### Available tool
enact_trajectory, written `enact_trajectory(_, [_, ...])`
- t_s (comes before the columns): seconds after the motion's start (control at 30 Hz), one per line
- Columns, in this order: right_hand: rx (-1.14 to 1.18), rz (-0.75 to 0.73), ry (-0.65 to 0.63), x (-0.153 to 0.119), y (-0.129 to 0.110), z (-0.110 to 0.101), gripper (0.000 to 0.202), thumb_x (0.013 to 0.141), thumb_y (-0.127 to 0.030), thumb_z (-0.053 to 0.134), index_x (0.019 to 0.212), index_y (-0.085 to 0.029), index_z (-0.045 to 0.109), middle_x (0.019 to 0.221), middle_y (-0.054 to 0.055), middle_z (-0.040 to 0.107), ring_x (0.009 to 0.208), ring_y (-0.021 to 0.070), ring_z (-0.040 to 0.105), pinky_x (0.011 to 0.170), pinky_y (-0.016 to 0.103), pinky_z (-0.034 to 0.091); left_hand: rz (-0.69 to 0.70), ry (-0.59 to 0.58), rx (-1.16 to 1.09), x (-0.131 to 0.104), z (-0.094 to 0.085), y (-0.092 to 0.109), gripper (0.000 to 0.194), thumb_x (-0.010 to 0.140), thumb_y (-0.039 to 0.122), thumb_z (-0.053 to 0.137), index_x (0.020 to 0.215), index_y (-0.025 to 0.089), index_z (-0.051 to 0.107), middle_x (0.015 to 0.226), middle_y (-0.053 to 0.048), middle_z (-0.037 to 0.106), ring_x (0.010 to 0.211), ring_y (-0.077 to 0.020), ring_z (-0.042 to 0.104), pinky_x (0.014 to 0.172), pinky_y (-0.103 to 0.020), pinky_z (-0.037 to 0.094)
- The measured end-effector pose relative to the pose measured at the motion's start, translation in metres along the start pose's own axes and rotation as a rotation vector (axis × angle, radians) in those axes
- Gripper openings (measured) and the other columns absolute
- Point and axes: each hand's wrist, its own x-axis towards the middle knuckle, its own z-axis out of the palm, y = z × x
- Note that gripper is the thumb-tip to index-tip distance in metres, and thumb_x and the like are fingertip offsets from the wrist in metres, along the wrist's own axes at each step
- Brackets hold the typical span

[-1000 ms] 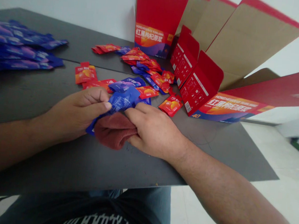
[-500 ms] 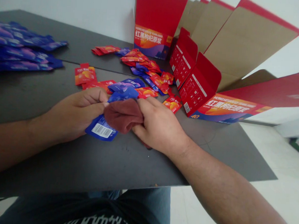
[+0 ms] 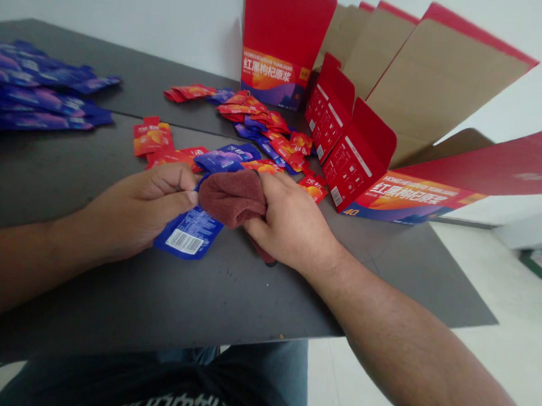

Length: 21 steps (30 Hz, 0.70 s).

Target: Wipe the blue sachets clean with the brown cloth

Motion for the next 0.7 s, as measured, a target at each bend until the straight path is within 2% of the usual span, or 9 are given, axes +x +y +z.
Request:
enact_trajectory(0.17, [0.049, -0.108, -0.150, -0.0015, -0.0040, 0.0010, 0.013, 0.087, -0.023, 0.069, 0.095, -0.024, 0.058, 0.097, 0.006, 0.071, 0.091, 0.0242, 0.066, 0.079, 0.036, 0.053, 0.051, 0.016, 0.053, 0.0023, -0.0007, -0.0015, 0.015, 0.100, 0.026, 0.060, 0.087, 0.023, 0.056, 0.066, 0.005, 0.056, 0.059, -0.0130, 0.045, 0.053, -0.030, 0.032])
enact_trajectory(0.33, [-0.011, 0.006, -0.006, -0.0004, -0.0011, -0.0014, 0.020, 0.086, -0.022, 0.071, 0.105, -0.022, 0.065, 0.101, 0.007, 0.074, 0.096, 0.0269, 0.069, 0.085, 0.039, 0.055, 0.019, -0.010, -0.008, 0.0016, 0.0002, -0.0008, 0.017, 0.104, 0.029, 0.058, 0.088, 0.023, 0.055, 0.065, 0.006, 0.051, 0.057, -0.0118, 0.045, 0.052, -0.029, 0.034])
enact_trajectory(0.4, [-0.006, -0.001, -0.015, 0.0000, -0.0002, -0.0012, 0.020, 0.087, -0.023, 0.071, 0.106, -0.021, 0.066, 0.101, 0.008, 0.074, 0.095, 0.0270, 0.069, 0.085, 0.039, 0.055, 0.011, -0.011, 0.015, 0.0011, 0.0003, -0.0008, 0.016, 0.105, 0.028, 0.057, 0.089, 0.023, 0.056, 0.066, 0.006, 0.053, 0.057, -0.0117, 0.046, 0.053, -0.029, 0.034])
enact_trajectory(0.57, [0.029, -0.102, -0.126, -0.0011, -0.0028, -0.0002, 0.012, 0.087, -0.022, 0.067, 0.096, -0.023, 0.059, 0.098, 0.007, 0.072, 0.092, 0.0250, 0.067, 0.078, 0.036, 0.053, 0.048, 0.027, 0.018, 0.0018, 0.0001, -0.0036, 0.017, 0.102, 0.026, 0.061, 0.086, 0.023, 0.055, 0.066, 0.005, 0.053, 0.061, -0.0126, 0.044, 0.054, -0.029, 0.032])
enact_trajectory(0.7, [-0.012, -0.010, -0.013, 0.0000, -0.0002, -0.0005, 0.018, 0.085, -0.024, 0.070, 0.100, -0.023, 0.061, 0.099, 0.007, 0.072, 0.093, 0.0264, 0.067, 0.082, 0.039, 0.054, 0.014, -0.008, -0.010, 0.0012, -0.0005, -0.0038, 0.015, 0.104, 0.027, 0.058, 0.089, 0.023, 0.056, 0.066, 0.006, 0.051, 0.056, -0.0113, 0.044, 0.051, -0.029, 0.032])
